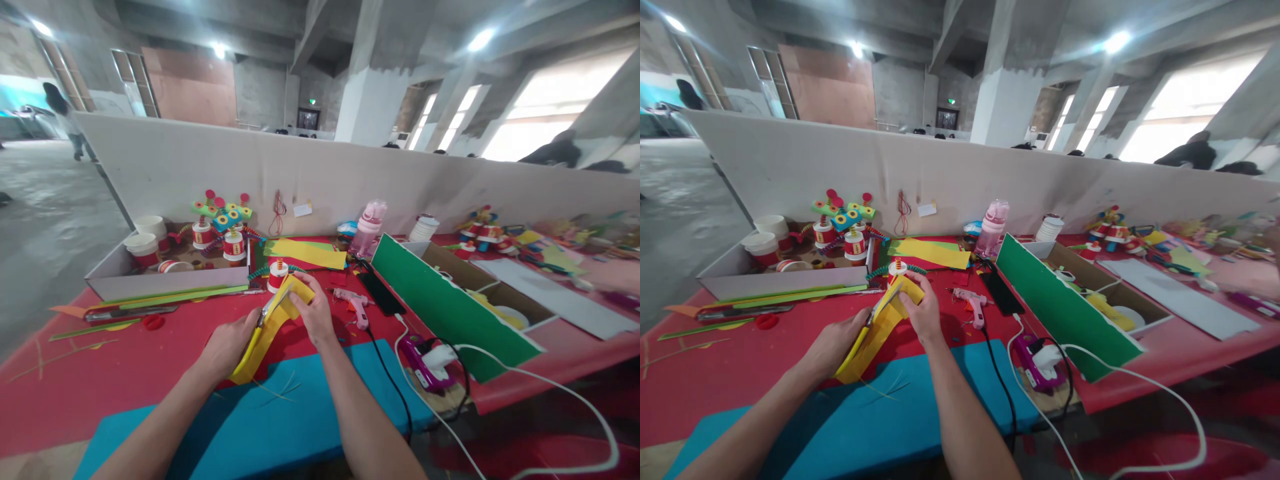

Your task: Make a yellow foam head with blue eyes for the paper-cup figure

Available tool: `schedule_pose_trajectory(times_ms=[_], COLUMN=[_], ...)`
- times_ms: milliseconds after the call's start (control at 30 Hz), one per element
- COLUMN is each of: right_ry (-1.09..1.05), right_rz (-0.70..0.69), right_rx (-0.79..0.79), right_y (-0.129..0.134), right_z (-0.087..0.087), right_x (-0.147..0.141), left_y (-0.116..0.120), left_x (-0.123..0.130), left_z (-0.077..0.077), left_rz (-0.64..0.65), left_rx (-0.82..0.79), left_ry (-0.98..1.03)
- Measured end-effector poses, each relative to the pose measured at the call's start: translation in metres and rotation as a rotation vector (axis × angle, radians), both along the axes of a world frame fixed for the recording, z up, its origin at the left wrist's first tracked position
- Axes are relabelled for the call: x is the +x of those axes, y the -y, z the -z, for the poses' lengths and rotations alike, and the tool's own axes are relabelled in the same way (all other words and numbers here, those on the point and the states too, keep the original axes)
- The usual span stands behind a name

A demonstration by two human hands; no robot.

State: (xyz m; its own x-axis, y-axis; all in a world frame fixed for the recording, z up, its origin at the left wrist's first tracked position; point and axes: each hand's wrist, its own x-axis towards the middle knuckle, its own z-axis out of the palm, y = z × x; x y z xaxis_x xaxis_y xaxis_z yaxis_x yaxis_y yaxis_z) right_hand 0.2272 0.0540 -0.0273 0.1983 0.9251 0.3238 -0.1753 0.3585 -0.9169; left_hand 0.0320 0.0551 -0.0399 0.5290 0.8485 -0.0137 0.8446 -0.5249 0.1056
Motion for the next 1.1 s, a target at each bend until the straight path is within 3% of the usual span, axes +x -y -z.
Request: schedule_pose_trajectory(times_ms=[167, 367, 667, 1100], right_ry=[-0.001, 0.033, 0.066, 0.067], right_rz=[-0.016, 0.097, 0.057, 0.04], right_rx=[0.005, 0.013, 0.004, -0.006], right_y=[0.0011, 0.0005, -0.0013, -0.0001], right_z=[-0.0002, -0.0005, 0.0054, 0.0059], right_x=[-0.0002, 0.0035, -0.0012, -0.0039], left_y=[0.0018, -0.0001, -0.0021, 0.001], left_x=[0.001, 0.0004, -0.0005, 0.0011], left_z=[-0.0019, 0.0021, 0.0065, -0.0027], left_rz=[-0.024, 0.0, 0.015, -0.026], left_rx=[-0.052, -0.031, 0.018, -0.039], left_ry=[0.026, 0.032, 0.051, 0.028])
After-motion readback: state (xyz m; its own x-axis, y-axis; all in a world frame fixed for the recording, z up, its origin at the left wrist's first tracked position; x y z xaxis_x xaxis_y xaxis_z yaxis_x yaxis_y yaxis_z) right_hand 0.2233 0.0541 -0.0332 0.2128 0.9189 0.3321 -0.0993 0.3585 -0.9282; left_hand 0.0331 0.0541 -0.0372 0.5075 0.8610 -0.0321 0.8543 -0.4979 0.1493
